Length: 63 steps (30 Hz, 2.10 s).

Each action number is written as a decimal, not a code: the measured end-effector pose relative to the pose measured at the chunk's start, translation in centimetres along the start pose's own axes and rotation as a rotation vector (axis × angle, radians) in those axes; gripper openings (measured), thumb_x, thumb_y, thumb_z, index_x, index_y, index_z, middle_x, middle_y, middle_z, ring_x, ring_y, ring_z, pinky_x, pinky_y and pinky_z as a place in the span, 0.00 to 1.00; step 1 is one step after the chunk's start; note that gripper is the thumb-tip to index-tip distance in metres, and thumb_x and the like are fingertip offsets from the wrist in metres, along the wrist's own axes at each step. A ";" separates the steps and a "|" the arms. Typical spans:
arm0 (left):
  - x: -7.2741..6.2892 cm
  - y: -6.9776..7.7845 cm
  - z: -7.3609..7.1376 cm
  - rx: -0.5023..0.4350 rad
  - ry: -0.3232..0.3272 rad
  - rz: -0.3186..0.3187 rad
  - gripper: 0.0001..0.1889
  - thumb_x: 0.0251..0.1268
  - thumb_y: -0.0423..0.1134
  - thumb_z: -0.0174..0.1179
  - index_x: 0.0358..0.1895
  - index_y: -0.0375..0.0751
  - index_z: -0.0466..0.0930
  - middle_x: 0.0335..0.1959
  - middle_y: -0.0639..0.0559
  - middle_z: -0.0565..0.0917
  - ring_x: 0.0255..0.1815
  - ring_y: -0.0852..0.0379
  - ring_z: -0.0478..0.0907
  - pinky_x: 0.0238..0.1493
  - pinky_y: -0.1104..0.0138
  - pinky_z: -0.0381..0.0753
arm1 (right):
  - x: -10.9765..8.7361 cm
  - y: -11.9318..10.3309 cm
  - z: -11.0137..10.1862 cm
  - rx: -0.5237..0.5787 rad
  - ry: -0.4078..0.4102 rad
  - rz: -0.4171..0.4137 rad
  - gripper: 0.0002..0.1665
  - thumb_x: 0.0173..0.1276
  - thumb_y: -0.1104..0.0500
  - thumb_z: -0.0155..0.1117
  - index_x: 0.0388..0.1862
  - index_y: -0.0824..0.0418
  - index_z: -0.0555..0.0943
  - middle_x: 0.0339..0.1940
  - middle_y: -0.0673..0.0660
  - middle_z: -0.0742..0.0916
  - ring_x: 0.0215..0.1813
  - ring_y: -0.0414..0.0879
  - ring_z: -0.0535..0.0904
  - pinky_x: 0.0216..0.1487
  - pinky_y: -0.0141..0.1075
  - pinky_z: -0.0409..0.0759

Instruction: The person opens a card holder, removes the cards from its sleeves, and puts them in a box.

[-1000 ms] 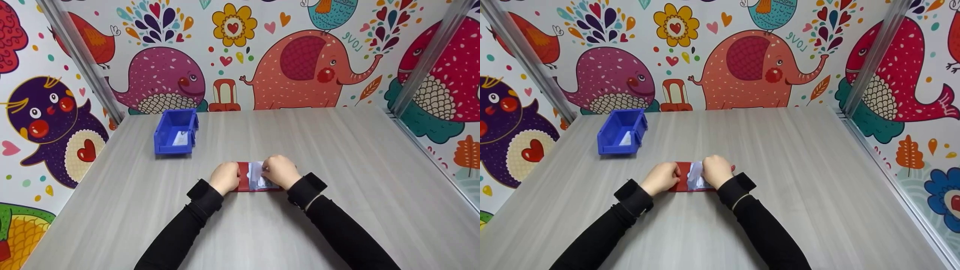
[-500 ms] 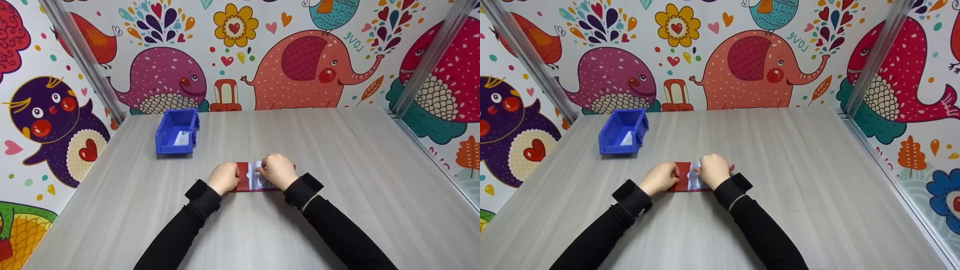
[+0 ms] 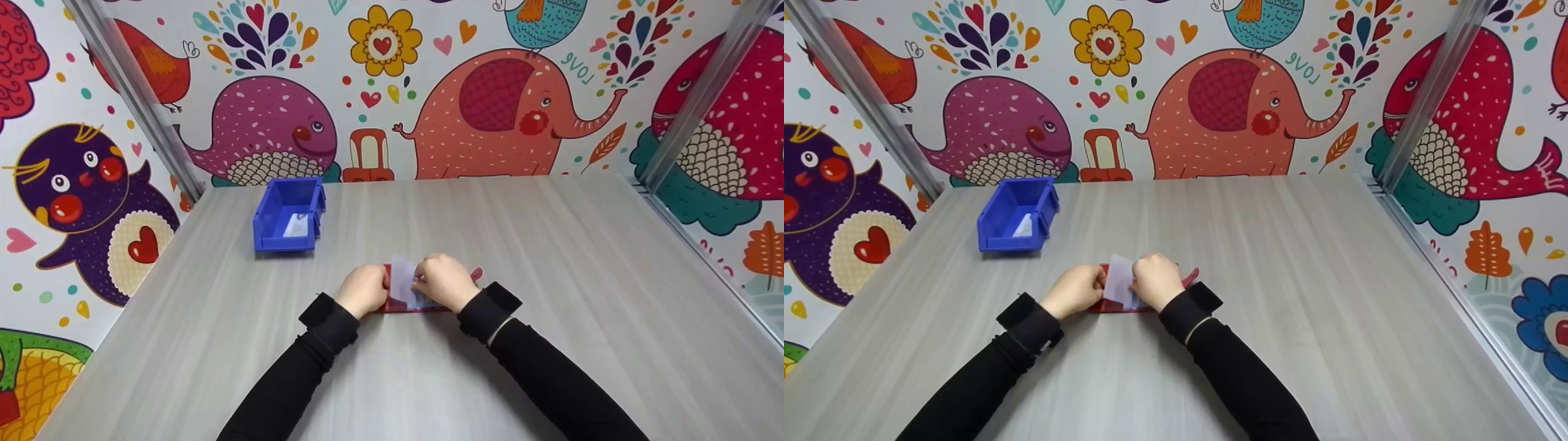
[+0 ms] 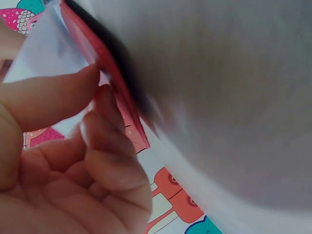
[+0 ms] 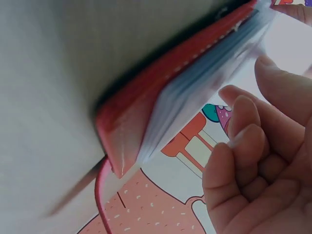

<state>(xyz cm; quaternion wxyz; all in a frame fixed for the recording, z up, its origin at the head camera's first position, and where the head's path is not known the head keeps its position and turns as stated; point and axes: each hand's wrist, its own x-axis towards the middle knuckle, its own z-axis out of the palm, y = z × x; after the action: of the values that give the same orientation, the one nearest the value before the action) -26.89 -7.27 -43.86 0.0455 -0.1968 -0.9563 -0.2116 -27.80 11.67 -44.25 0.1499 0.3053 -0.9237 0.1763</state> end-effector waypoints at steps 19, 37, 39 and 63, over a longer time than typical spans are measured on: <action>-0.2 -0.5 -0.7 0.015 -0.011 -0.072 0.05 0.49 0.28 0.66 0.23 0.40 0.80 0.25 0.49 0.83 0.31 0.46 0.81 0.37 0.57 0.78 | 0.1 -0.2 0.1 -0.050 -0.047 -0.081 0.09 0.50 0.60 0.79 0.22 0.61 0.85 0.21 0.54 0.80 0.26 0.50 0.78 0.31 0.44 0.76; 0.5 0.3 -1.7 0.011 0.034 -0.068 0.03 0.52 0.30 0.64 0.25 0.40 0.80 0.26 0.48 0.82 0.32 0.45 0.80 0.38 0.55 0.78 | 0.2 -0.3 0.2 -0.055 -0.077 -0.068 0.09 0.48 0.62 0.79 0.22 0.60 0.85 0.21 0.55 0.80 0.27 0.51 0.79 0.30 0.45 0.77; 0.6 0.4 -1.6 0.019 0.034 -0.060 0.03 0.53 0.31 0.65 0.26 0.39 0.81 0.27 0.48 0.83 0.32 0.45 0.81 0.38 0.55 0.78 | 0.2 -0.2 0.2 -0.059 -0.077 -0.072 0.09 0.48 0.62 0.79 0.22 0.60 0.84 0.21 0.54 0.80 0.27 0.51 0.79 0.29 0.45 0.77; 0.8 0.3 -0.3 0.089 0.014 -0.039 0.06 0.46 0.27 0.64 0.20 0.41 0.79 0.23 0.49 0.81 0.29 0.45 0.80 0.33 0.55 0.78 | 0.2 -0.4 0.1 -0.049 -0.094 -0.051 0.08 0.49 0.63 0.77 0.21 0.60 0.83 0.20 0.54 0.80 0.24 0.49 0.76 0.28 0.44 0.75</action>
<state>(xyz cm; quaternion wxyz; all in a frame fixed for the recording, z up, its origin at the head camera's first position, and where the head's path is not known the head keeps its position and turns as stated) -27.51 -6.86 -43.33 0.0568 -0.1742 -0.9681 -0.1709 -27.77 11.21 -44.17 0.1183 0.3330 -0.9256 0.1353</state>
